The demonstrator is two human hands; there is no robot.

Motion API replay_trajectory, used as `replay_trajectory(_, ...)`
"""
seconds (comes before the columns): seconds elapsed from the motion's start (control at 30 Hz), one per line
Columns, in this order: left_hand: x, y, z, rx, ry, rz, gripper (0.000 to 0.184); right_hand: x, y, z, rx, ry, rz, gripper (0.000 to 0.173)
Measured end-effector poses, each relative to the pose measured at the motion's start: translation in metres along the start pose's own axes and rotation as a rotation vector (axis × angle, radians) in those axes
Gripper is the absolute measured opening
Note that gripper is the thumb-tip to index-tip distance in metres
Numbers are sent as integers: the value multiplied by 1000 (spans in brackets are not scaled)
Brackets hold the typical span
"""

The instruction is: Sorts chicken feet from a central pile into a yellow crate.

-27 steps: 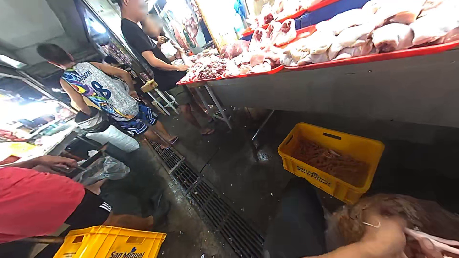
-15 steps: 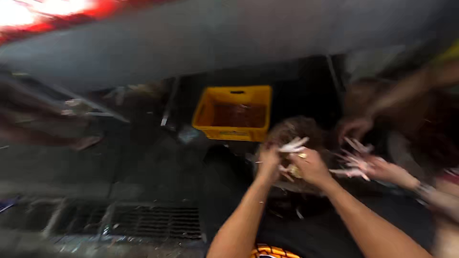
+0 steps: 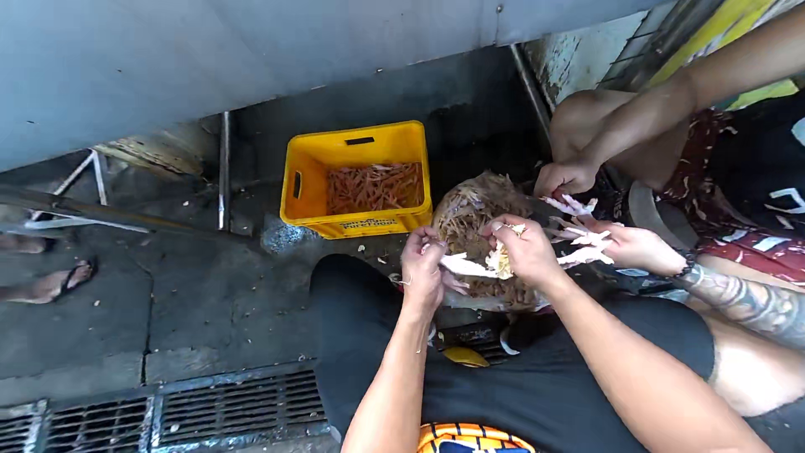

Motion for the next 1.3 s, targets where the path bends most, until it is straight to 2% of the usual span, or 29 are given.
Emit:
replay_trajectory(0.1, 17, -4, 4, -249, 50, 204, 25, -3, -1, 0, -165, -82, 31, 31)
replay_trajectory(0.17, 20, 1, 4, -318, 32, 286, 23, -8, 5, -5, -349, -114, 7, 28)
replay_trajectory(0.23, 16, 8, 3, -333, 14, 345, 21, -8, 16, -12, -449, -105, -32, 25)
replay_trajectory(0.4, 5, 15, -2, -336, 20, 253, 17, -7, 24, -18, -436, -215, -110, 19)
replay_trajectory(0.53, 16, 10, -4, -404, 64, 38, 16, -4, 19, -15, -355, -97, -191, 21)
replay_trajectory(0.6, 34, 2, -2, -426, 148, 37, 16, 0, 17, -11, -284, -15, -246, 21)
replay_trajectory(0.73, 93, -20, 19, -254, 423, 316, 9, 1, 8, -12, -86, 46, -239, 23)
replay_trajectory(0.83, 146, -35, 67, -12, 646, 817, 14, -3, 2, -13, 85, -16, -180, 23)
replay_trajectory(0.87, 157, -37, 86, 50, 637, 1028, 22, -3, -1, -11, 132, -45, -159, 21)
replay_trajectory(0.93, 161, -45, 127, 147, 459, 1393, 45, -4, -5, -9, 188, -86, -131, 20)
replay_trajectory(1.0, 146, -45, 148, 200, 304, 1486, 63, -7, -7, -7, 205, -104, -120, 19)
replay_trajectory(1.07, 110, -28, 145, 191, 209, 1423, 58, -9, -6, -7, 216, -118, -97, 19)
replay_trajectory(1.13, 46, -9, 144, 36, 112, 1327, 44, -7, -6, -6, 226, -121, -62, 18)
replay_trajectory(1.23, -90, -2, 132, -305, -80, 1098, 36, -1, -3, -2, 199, -97, -62, 17)
replay_trajectory(1.27, -121, 2, 118, -390, -150, 1076, 34, 0, -1, -1, 184, -63, -89, 18)
replay_trajectory(1.3, -134, 14, 100, -488, -313, 1087, 33, 0, 2, -2, 157, -23, -122, 18)
Point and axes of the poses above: each hand's wrist, its own z-axis towards the middle knuckle, its own y-axis out of the palm, x = y × z, the point moved 4 cm from there along z, towards the middle knuckle, and after that the axes turned 4 degrees about -x, right-handed, at the moved point
